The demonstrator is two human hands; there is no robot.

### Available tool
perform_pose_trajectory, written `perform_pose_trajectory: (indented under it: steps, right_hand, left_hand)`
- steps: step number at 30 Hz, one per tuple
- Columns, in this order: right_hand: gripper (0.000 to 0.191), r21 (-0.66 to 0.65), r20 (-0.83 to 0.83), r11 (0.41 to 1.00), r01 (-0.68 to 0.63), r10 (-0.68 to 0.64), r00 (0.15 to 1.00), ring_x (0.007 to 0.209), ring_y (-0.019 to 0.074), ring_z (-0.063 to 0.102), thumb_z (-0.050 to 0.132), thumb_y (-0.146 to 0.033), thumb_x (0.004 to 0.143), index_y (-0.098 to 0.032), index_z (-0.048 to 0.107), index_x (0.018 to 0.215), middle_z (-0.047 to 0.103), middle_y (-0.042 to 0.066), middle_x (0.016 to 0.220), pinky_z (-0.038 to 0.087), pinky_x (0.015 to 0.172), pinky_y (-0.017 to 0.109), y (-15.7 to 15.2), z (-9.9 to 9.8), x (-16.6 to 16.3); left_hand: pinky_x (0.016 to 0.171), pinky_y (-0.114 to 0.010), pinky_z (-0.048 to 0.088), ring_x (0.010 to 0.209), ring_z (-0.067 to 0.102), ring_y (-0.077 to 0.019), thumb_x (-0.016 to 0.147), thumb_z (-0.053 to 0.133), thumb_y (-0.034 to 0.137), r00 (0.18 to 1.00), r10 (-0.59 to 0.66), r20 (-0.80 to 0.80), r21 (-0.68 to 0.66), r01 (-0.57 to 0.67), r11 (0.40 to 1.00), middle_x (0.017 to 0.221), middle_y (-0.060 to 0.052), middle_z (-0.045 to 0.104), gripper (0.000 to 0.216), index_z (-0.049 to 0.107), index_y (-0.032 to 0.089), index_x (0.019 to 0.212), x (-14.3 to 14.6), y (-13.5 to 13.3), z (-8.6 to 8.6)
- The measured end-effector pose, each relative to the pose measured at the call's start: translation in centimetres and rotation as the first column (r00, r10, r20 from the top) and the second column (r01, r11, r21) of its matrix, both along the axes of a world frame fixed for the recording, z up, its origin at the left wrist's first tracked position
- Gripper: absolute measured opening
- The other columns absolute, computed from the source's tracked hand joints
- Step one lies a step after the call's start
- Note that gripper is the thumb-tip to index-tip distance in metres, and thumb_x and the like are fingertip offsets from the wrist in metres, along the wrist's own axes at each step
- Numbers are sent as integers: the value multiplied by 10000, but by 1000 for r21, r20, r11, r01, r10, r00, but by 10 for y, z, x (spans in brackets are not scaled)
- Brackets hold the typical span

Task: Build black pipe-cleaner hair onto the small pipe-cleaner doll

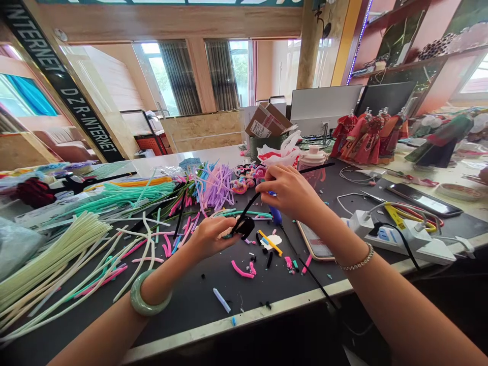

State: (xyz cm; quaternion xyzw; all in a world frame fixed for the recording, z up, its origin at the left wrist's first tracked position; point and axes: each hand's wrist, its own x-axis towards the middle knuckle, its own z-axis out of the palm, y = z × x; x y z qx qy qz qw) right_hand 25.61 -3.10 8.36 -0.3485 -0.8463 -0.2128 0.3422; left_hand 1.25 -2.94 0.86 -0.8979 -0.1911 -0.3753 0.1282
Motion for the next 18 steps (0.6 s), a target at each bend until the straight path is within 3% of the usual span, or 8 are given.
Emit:
perform_pose_trajectory:
  steps: [9,18]
  right_hand:
    - [191,-12,-11,999,30,-30,999,721,179,517,591,-187,827,-228,778,831,560,41,773,425,719,342,4,-6,1]
    - [197,-61,3,997,55,-55,998,734,183,507,591,-193,830,-226,781,868,565,49,785,422,732,348,5,-7,1]
  left_hand:
    - [484,-190,362,483,500,-91,944,466,285,1000,1,22,98,-3,995,581,22,559,196,559,171,815,2,-1,2]
    - [483,-190,379,490,514,-96,948,457,273,999,9,32,116,-13,993,599,12,573,180,578,164,873,2,-1,0]
